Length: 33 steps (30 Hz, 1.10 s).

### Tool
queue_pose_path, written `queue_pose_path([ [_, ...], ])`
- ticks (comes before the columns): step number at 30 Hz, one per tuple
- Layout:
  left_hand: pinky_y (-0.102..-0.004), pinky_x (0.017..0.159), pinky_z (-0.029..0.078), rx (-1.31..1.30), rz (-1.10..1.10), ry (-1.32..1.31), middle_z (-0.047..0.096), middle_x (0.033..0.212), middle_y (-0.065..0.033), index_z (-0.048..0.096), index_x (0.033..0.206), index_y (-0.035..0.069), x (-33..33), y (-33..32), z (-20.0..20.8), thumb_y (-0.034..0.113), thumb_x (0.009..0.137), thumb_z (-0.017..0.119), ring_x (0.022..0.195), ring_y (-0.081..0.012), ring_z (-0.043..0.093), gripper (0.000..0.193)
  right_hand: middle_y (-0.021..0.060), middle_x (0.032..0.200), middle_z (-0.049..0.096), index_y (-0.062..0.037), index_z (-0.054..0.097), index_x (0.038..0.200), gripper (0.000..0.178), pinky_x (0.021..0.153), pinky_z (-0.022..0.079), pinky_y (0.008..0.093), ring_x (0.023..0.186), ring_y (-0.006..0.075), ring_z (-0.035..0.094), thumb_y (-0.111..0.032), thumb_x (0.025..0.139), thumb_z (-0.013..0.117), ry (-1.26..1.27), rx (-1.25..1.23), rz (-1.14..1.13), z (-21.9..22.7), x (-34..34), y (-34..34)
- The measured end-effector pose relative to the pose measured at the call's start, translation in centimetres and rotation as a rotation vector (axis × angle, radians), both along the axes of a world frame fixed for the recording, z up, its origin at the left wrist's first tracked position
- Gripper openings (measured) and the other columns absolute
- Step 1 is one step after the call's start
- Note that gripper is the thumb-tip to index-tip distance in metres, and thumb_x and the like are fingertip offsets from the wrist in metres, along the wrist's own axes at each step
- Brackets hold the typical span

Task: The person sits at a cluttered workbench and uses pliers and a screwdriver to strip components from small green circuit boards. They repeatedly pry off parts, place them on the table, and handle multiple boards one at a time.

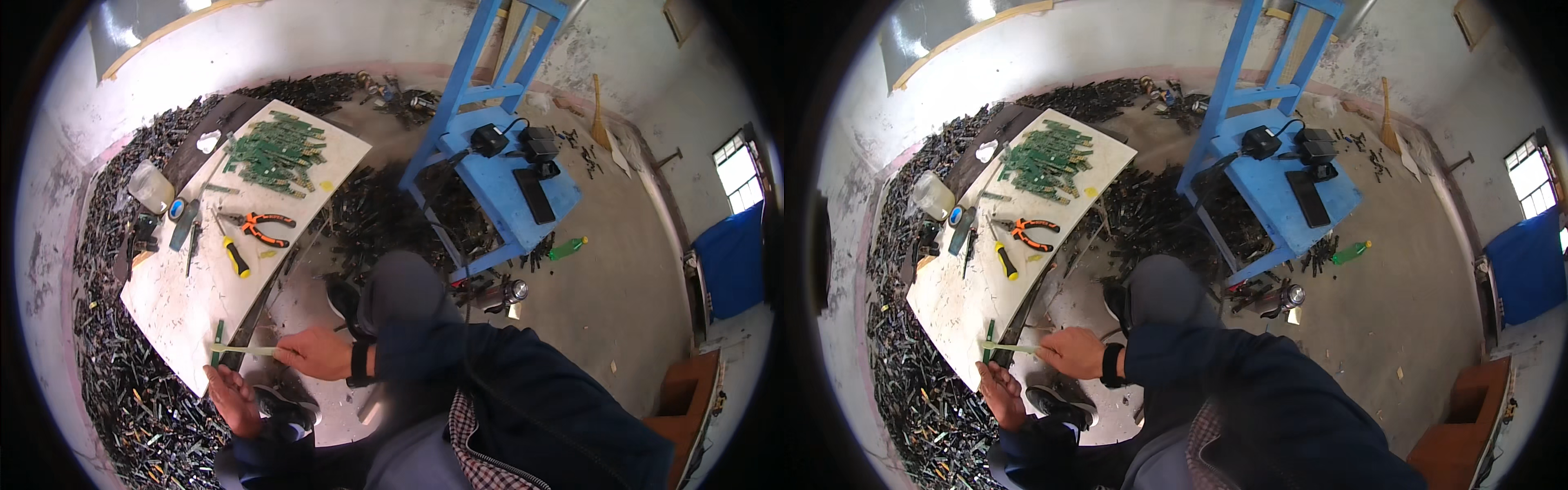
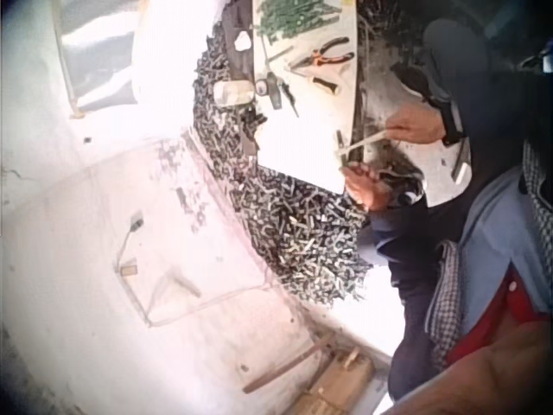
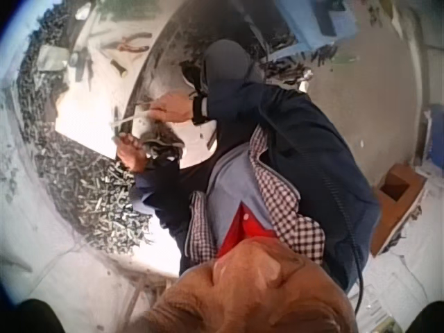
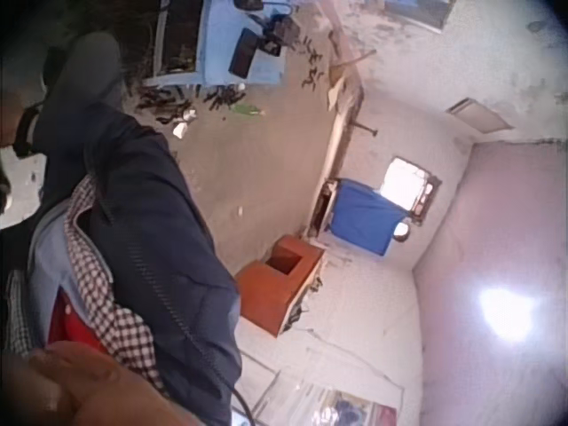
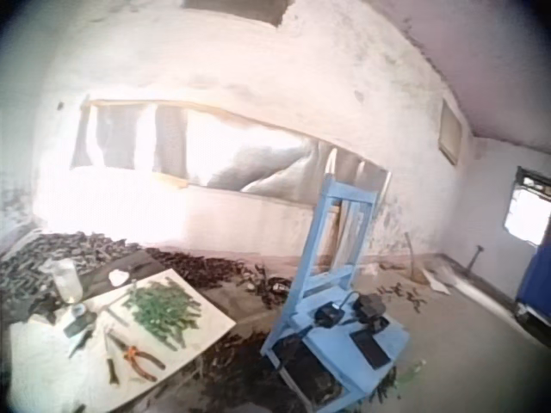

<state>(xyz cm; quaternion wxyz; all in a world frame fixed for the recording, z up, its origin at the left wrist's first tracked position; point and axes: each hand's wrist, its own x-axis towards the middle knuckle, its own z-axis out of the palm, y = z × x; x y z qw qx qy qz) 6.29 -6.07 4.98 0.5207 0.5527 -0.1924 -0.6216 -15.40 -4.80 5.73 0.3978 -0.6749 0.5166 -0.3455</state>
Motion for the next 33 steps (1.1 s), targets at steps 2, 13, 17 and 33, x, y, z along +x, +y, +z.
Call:
queue_pose_path([
  [2, -0.0215, 0.037, 0.021, -0.014, 0.021, 0.003, 0.039, 0.057, 0.003, 0.049, 0.08, 0.013, -0.4, -0.2, -0.1, 0.049, 0.096, 0.047, 0.042, -0.0063, 0.029, 0.039, 0.0183, 0.071, 0.059, -0.0061, 0.058, 0.078, 0.027, 0.061, 0.042, 0.0514, 0.07, 0.0415, 0.056, -0.029, 0.09, 0.052, -0.028, 0.015, -0.112, -0.3, -0.5, -0.3],
  [13, -0.0213, 0.037, 0.027, -0.002, 0.026, -0.196, 0.044, 0.056, 0.0011, 0.049, 0.081, 0.01, -0.6, -0.5, 0.2, 0.05, 0.098, 0.039, 0.043, -0.0076, 0.036, 0.045, 0.0213, 0.067, 0.052, -0.0008, 0.057, 0.076, 0.026, 0.054, 0.04, 0.0407, 0.062, 0.0404, 0.052, -0.022, 0.091, 0.056, -0.096, 0.036, -0.072, 2.4, -0.3, -1.2],
  [17, -0.0229, 0.037, 0.025, -0.07, 0.027, -0.098, 0.04, 0.056, 0.0001, 0.049, 0.079, 0.008, -0.4, 0.0, 0.6, 0.047, 0.098, 0.042, 0.043, -0.0087, 0.033, 0.044, 0.0183, 0.062, 0.049, -0.0002, 0.058, 0.077, 0.027, 0.051, 0.038, 0.037, 0.05, 0.0282, 0.045, -0.022, 0.092, 0.056, -0.156, 0.106, -0.149, -0.4, 0.8, -0.4],
  [33, -0.0231, 0.046, 0.028, 0.11, -0.015, 0.172, 0.046, 0.062, 0.001, 0.054, 0.082, 0.011, 1.0, 0.3, 0.0, 0.052, 0.098, 0.037, 0.053, -0.0092, 0.038, 0.047, 0.0097, 0.056, 0.042, 0.0028, 0.058, 0.078, 0.031, 0.049, 0.035, 0.0315, 0.052, 0.0133, 0.039, -0.024, 0.094, 0.056, -0.144, 0.242, -0.1, -0.3, -0.4, -1.1],
])
